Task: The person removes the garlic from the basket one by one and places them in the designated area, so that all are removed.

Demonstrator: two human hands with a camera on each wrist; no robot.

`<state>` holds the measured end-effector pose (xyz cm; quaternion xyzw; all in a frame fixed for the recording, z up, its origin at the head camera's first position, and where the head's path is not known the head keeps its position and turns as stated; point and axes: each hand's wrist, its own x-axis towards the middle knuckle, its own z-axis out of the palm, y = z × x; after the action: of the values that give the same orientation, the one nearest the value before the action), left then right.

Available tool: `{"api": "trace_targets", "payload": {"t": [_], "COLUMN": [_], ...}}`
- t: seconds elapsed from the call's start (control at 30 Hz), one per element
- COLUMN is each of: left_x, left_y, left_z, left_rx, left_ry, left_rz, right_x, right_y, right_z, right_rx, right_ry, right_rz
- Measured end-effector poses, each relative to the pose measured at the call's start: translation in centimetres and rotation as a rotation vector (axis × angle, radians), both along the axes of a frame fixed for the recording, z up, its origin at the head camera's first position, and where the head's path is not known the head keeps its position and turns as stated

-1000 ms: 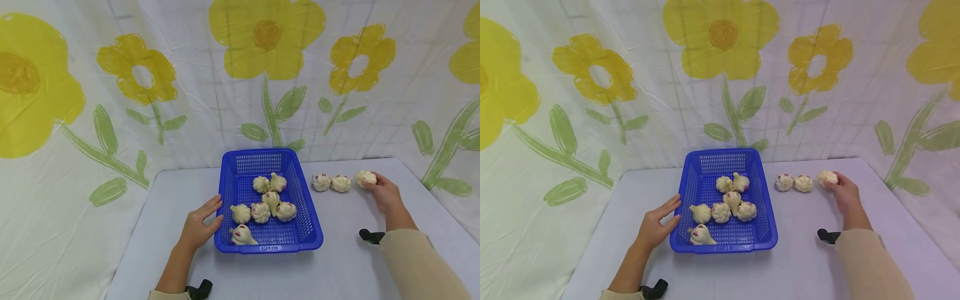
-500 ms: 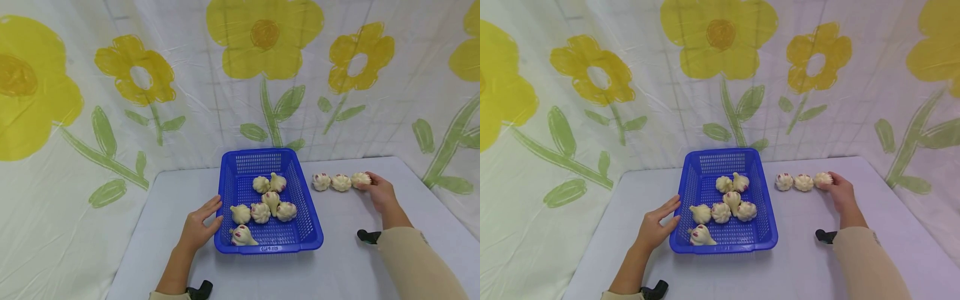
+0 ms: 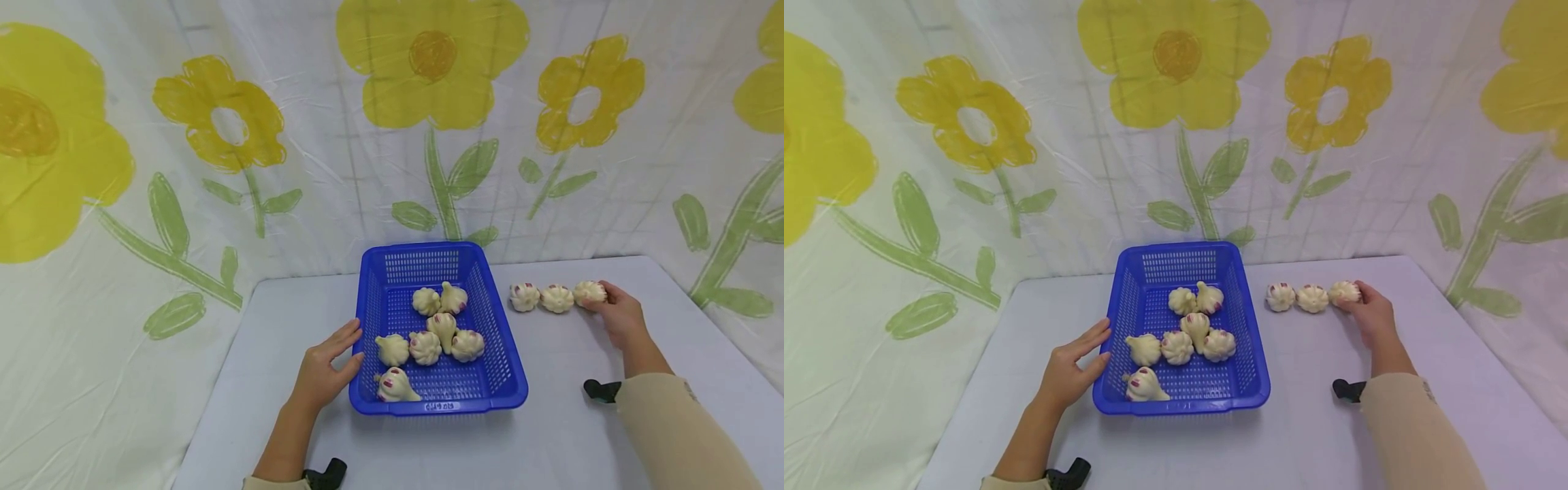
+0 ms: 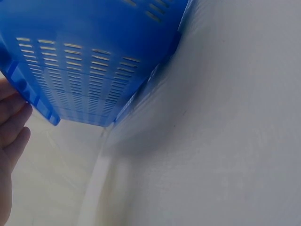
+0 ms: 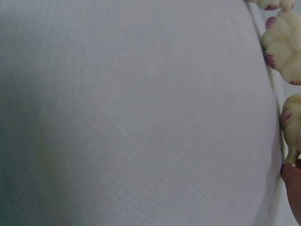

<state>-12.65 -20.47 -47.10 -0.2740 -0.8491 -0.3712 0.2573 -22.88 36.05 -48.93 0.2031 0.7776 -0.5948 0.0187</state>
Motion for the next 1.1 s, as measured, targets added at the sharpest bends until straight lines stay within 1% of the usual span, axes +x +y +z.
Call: {"api": "trace_targets", "payload": {"t": [0.13, 0.37, 0.57, 0.8, 1.1], "left_x": [0.02, 0.03, -0.03, 0.03, 0.07], "left_y": [0.00, -0.02, -0.03, 0.01, 0.08], "left_z": [-0.03, 0.00, -0.04, -0.04, 0.12], "left_rx": [-0.001, -0.002, -0.001, 0.005, 0.003], "left_ry": [-0.001, 0.001, 0.002, -0.008, -0.012], "left_rz": [0.000, -0.003, -0.003, -0.005, -0.003], "right_x": [0.10, 0.30, 0.32, 0.25, 0.21], "right_y": [-0.13, -0.34, -0.28, -0.30, -0.28], "right_z": [-0.11, -0.07, -0.21, -0.38, -0.59], "right_rx": [0.010, 0.034, 0.036, 0.024, 0.029], "right_ry": [0.002, 0.011, 0.033, 0.024, 0.028], "right_rz": [-0.010, 0.000, 0.006, -0.011, -0.010]}}
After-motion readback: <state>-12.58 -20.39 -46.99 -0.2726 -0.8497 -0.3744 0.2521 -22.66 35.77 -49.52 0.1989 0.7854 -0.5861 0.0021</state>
